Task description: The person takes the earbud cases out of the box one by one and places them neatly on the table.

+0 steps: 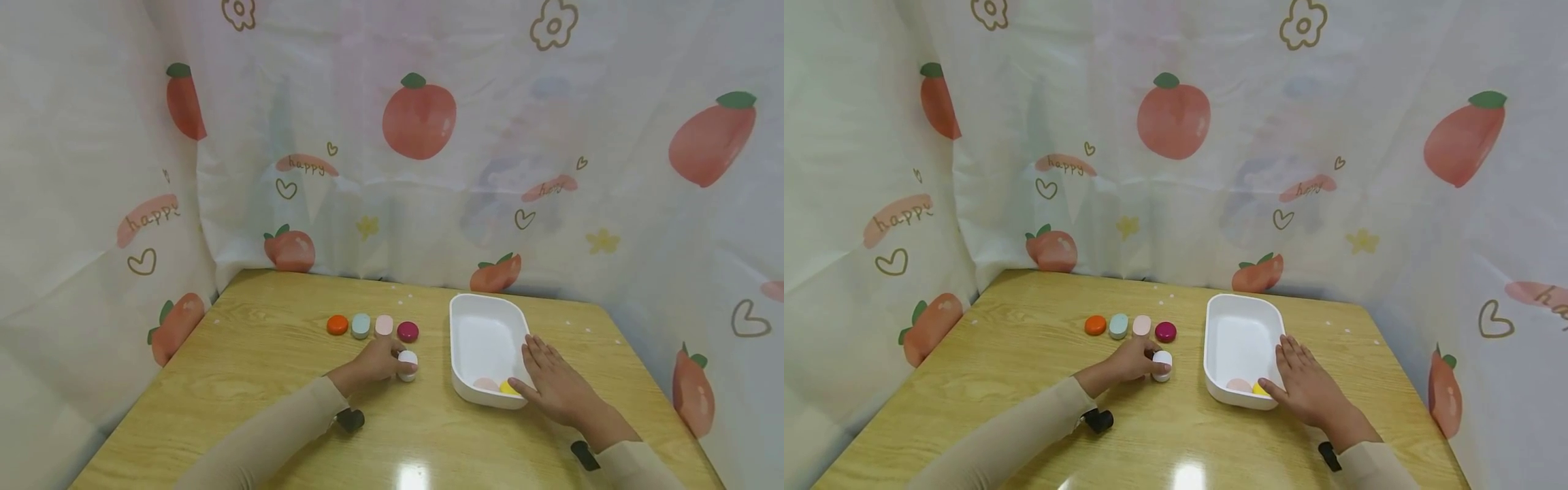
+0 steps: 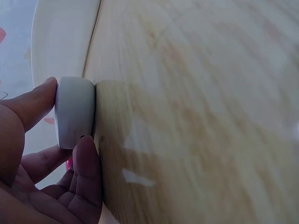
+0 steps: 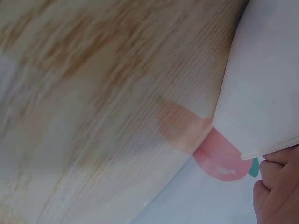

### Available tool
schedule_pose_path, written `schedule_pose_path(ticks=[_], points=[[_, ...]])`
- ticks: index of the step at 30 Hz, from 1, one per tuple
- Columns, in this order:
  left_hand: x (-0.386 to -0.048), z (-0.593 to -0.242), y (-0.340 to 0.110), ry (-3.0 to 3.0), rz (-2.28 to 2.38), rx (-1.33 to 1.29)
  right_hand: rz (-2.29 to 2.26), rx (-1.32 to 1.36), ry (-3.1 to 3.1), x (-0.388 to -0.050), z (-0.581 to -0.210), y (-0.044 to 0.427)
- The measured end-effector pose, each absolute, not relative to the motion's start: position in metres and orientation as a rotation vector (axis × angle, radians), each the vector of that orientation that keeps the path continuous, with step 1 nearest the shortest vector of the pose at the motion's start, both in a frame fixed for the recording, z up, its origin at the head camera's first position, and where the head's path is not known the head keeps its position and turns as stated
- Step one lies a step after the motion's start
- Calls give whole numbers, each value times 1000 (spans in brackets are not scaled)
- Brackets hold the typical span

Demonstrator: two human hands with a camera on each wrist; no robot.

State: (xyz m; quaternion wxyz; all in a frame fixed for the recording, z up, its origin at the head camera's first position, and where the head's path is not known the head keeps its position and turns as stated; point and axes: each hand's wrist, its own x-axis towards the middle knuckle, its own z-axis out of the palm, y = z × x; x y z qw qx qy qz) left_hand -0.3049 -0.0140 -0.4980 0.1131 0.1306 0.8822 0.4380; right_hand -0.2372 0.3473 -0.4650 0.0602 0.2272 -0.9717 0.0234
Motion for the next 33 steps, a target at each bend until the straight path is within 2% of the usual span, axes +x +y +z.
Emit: schedule_pose_path(ticks=[23,33], points=[[-305,-500,-19,2508,1373,367,100,684,-2963,-234,-461,348],[-318,-482,-24,2446,1514,409,106,678,-2988,-235,-461,347]])
